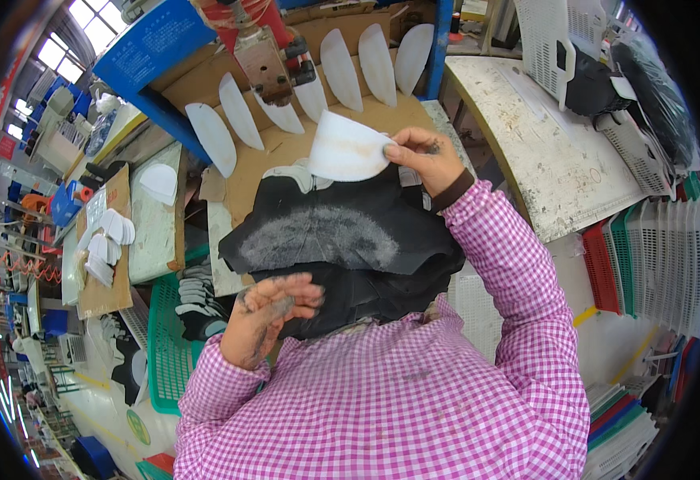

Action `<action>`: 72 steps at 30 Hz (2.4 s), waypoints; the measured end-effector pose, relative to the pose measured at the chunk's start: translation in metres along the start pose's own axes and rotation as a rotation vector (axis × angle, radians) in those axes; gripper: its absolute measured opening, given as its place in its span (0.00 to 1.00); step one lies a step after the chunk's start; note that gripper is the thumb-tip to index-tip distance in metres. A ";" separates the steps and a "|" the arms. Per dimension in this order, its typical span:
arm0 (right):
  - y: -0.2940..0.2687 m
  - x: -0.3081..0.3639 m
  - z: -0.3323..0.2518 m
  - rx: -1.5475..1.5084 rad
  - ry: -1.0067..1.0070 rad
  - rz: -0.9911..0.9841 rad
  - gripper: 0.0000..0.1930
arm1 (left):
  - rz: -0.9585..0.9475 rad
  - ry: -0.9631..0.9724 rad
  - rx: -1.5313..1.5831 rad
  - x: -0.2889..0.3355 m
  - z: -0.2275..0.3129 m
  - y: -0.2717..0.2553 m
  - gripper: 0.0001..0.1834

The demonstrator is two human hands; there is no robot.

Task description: The person repeatedly picks black fabric pieces and white insoles from a basket, aligns them on a workbench, and presses them together by hand. The person places the assembled units into a green basket and continues the cycle with additional pieces.

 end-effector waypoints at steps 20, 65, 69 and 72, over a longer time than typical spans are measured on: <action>0.014 0.042 0.008 0.066 -0.018 -0.003 0.07 | 0.395 0.315 0.263 -0.029 -0.018 -0.017 0.11; 0.185 0.051 -0.087 1.574 -0.820 -0.814 0.07 | 0.321 0.558 -0.107 -0.052 -0.036 -0.032 0.30; 0.182 0.050 -0.085 1.540 -0.839 -0.783 0.06 | 0.329 0.525 -0.212 -0.048 -0.029 -0.031 0.29; 0.176 0.051 -0.085 1.549 -0.825 -0.753 0.06 | 0.259 0.545 -0.358 -0.046 -0.011 -0.033 0.25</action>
Point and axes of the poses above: each hand's wrist, its own x-axis away from the middle knuckle, its own y-axis out of the palm, z = x × y, the point moved 5 cm from there along -x, towards the middle knuckle, and after that the axes turned 4 degrees about x, right-handed, at the moved point
